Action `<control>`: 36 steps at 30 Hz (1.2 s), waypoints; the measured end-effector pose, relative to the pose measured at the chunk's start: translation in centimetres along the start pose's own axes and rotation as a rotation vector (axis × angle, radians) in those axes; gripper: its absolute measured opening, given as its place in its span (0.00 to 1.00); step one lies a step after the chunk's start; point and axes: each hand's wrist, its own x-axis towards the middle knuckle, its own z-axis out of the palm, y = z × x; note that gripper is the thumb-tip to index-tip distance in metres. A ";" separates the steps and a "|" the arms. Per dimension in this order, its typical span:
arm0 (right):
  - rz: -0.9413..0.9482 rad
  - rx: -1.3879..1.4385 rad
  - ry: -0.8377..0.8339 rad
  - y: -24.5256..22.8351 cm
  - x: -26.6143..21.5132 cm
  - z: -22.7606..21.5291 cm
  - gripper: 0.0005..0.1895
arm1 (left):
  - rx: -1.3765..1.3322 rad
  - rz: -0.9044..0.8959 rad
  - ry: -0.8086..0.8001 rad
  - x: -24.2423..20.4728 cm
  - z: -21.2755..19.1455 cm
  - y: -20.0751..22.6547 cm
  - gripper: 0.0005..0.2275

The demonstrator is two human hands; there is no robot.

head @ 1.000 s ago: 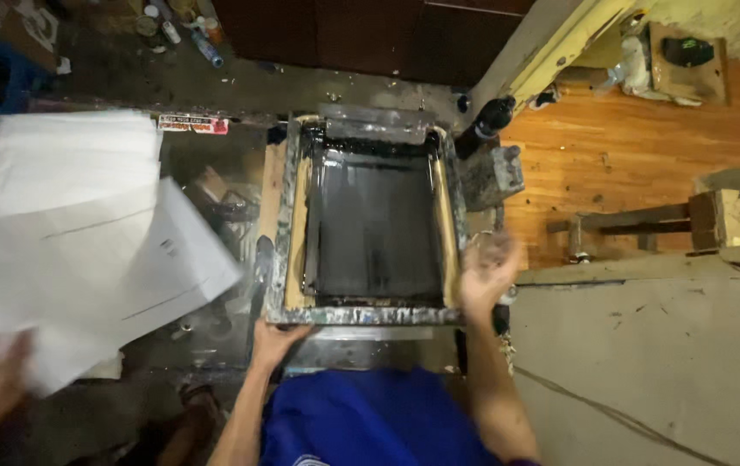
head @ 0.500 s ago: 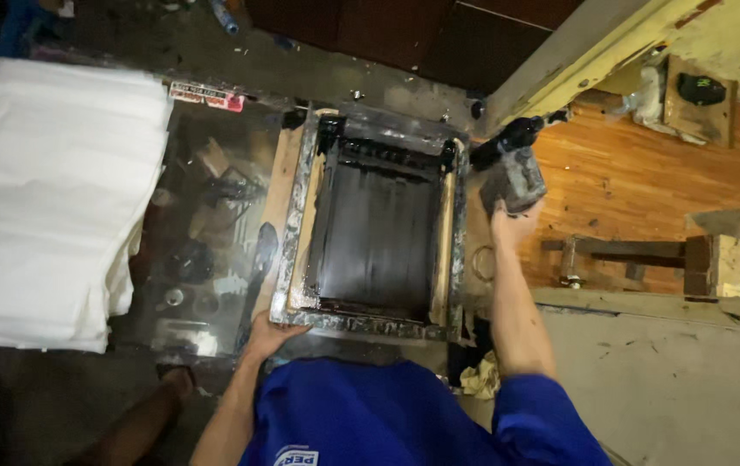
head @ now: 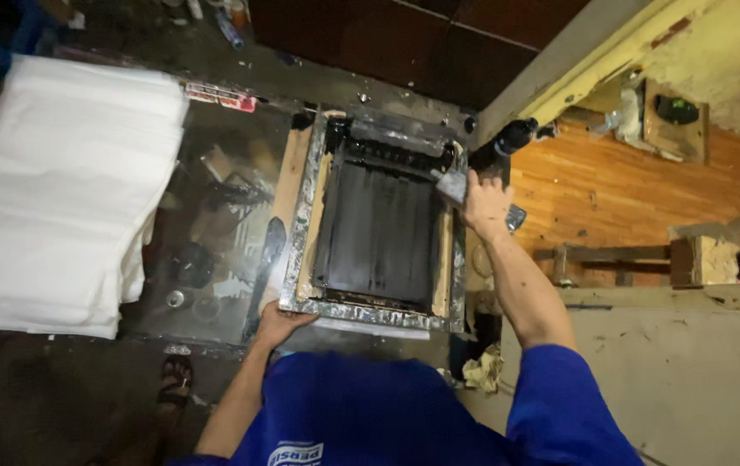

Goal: The person performs screen printing by placing white t-shirts under a screen frame, applying ink with a squeegee, and peeling the shirts off. Another person is visible nearby, at times holding a phone or a lighter.

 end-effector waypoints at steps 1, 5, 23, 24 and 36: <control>-0.003 0.000 0.012 -0.5 1.5 1.8 0.44 | -0.004 0.010 0.005 -0.4 0.1 0.3 0.22; -0.065 -0.026 0.080 -3.9 6.8 4.9 0.26 | -0.047 0.044 0.028 -0.9 0.7 0.6 0.22; -0.052 -0.053 -0.039 -3.8 3.2 -3.7 0.19 | 0.045 0.063 0.027 -3.6 0.3 4.0 0.23; -0.021 -0.062 -0.051 -2.6 2.7 -3.5 0.19 | 0.025 0.062 0.024 -3.8 0.3 4.3 0.22; 0.186 0.246 -0.148 1.2 0.0 -4.6 0.33 | 0.151 -0.014 0.046 -1.9 0.4 2.1 0.24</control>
